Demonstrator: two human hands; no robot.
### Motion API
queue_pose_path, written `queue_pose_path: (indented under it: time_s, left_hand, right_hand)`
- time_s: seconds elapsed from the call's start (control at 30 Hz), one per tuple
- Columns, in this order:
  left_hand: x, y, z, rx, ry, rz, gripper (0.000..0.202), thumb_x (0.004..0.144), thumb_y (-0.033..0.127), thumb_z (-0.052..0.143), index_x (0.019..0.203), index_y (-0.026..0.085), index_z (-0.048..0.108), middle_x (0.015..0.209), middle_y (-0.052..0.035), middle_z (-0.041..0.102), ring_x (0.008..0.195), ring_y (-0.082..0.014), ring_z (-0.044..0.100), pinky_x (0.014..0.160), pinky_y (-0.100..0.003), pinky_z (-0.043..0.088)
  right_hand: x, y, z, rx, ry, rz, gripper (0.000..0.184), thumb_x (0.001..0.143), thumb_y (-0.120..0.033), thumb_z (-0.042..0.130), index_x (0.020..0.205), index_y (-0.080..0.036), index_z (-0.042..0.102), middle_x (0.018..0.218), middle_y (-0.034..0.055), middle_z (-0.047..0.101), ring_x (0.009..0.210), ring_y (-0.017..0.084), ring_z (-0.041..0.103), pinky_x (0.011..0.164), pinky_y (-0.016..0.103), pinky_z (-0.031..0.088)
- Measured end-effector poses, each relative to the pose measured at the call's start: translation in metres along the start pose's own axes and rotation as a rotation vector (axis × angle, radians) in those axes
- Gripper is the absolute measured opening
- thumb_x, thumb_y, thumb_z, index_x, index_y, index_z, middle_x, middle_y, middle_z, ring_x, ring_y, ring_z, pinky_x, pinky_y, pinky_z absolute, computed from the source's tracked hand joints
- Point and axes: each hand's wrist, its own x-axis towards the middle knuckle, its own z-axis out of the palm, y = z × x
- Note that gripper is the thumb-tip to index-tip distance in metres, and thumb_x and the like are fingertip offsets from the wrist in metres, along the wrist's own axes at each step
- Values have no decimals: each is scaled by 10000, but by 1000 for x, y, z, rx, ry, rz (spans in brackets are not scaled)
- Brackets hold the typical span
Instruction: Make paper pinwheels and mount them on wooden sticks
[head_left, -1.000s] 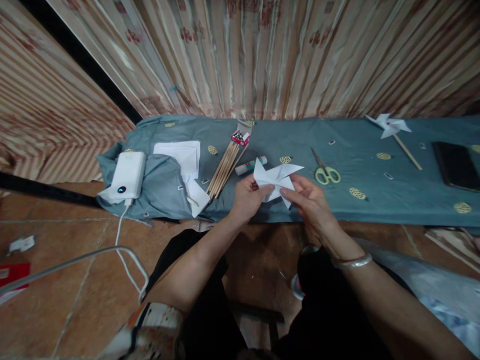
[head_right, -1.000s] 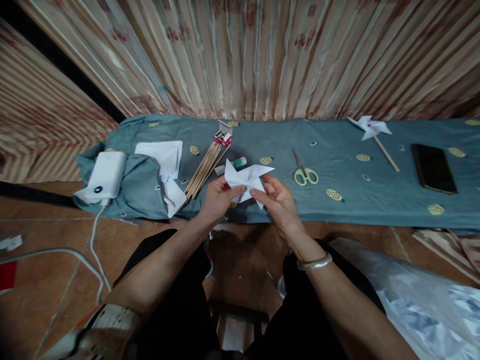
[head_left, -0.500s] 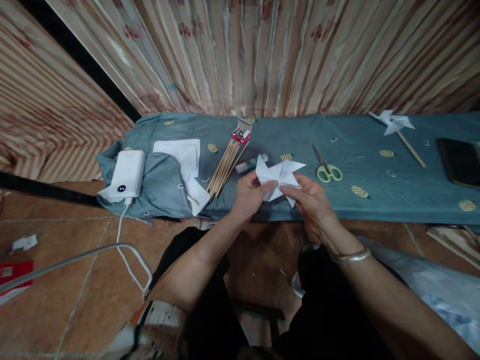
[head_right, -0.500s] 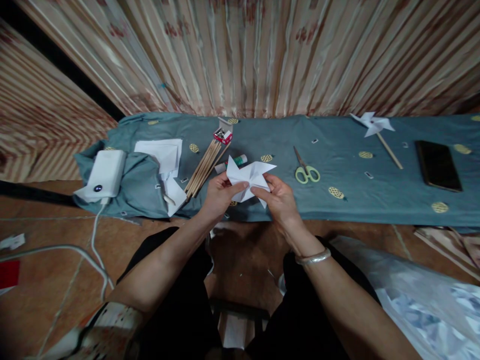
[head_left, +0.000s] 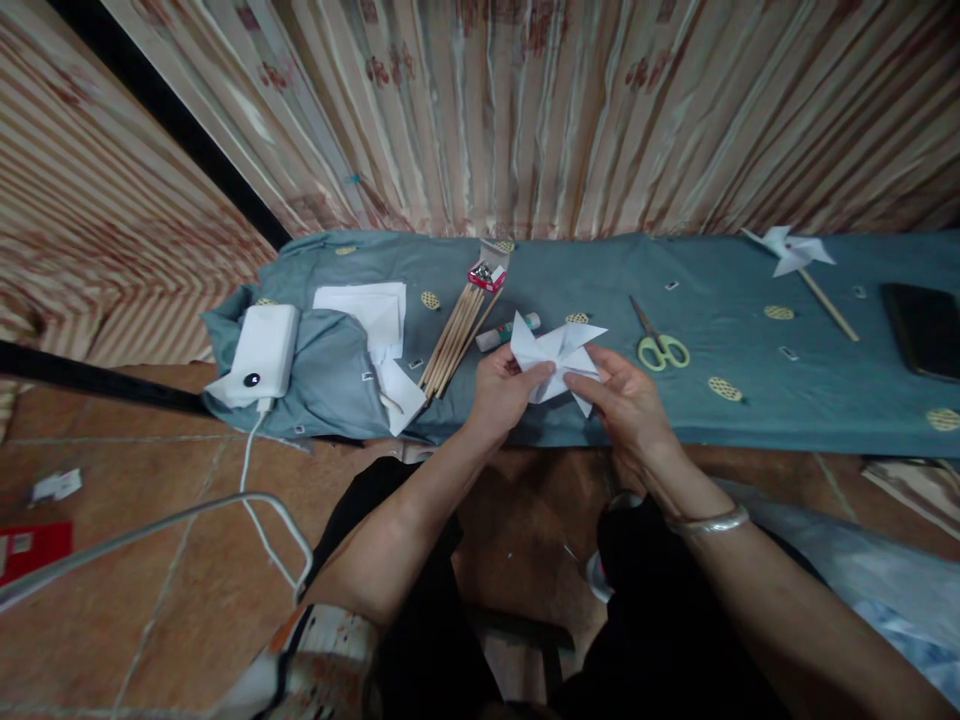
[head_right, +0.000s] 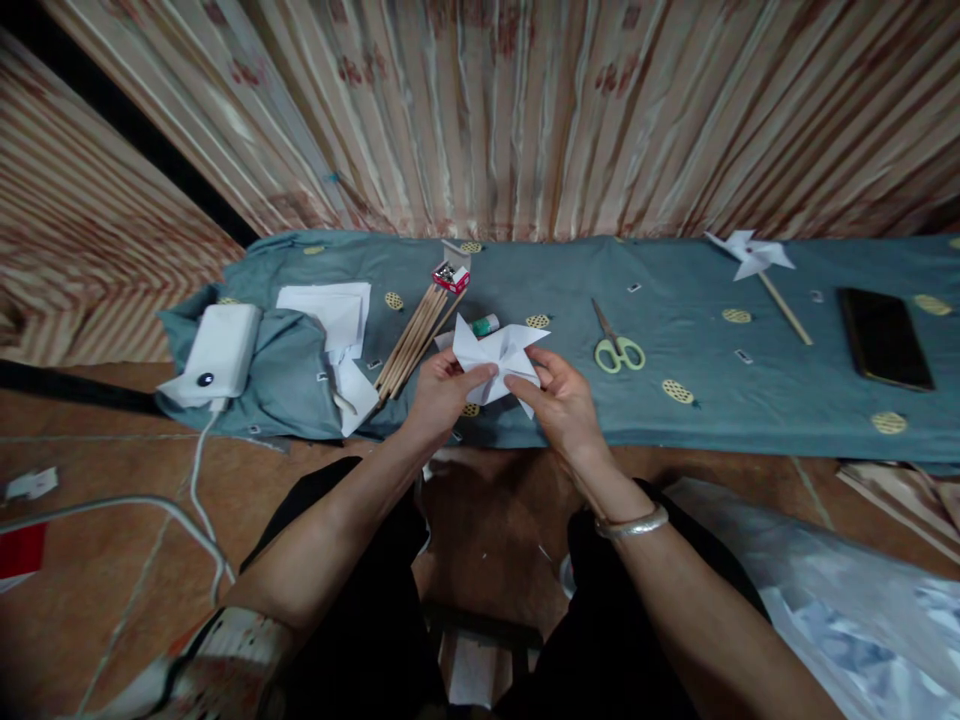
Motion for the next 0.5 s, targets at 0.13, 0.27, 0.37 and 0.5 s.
queue_pose_path:
  time_s: [0.13, 0.27, 0.37, 0.5]
  left_hand:
    - [0, 4, 1, -45, 38, 7, 270, 474, 225, 833, 703, 166, 702, 674, 20, 704, 604, -114, 591, 672, -260, 483]
    - [1, 14, -2, -70, 89, 16, 276, 460, 259, 858, 666, 173, 695, 680, 5, 711, 616, -130, 616, 700, -280, 495]
    - [4, 25, -8, -95, 134, 19, 297, 444, 275, 873, 656, 167, 696, 682, -9, 718, 613, -136, 628, 695, -284, 496]
    - [7, 34, -12, -133, 182, 10, 289, 460, 255, 862, 682, 155, 707, 685, -18, 727, 603, -128, 632, 669, -261, 487]
  right_hand:
    - [1, -5, -2, -20, 12, -31, 459, 632, -351, 773, 1043, -221, 615, 857, 28, 757, 775, 203, 711, 743, 326, 549]
    - [9, -9, -7, -76, 18, -47, 404, 604, -277, 741, 993, -212, 654, 854, 31, 756, 744, 174, 697, 739, 309, 540]
    - [19, -8, -10, -150, 35, -91, 308, 613, -330, 752, 885, -205, 679, 815, 44, 751, 729, 166, 684, 716, 305, 539]
    - [32, -6, -9, -238, 23, -111, 289, 599, -420, 792, 754, -199, 687, 686, 37, 720, 615, 149, 642, 619, 286, 526]
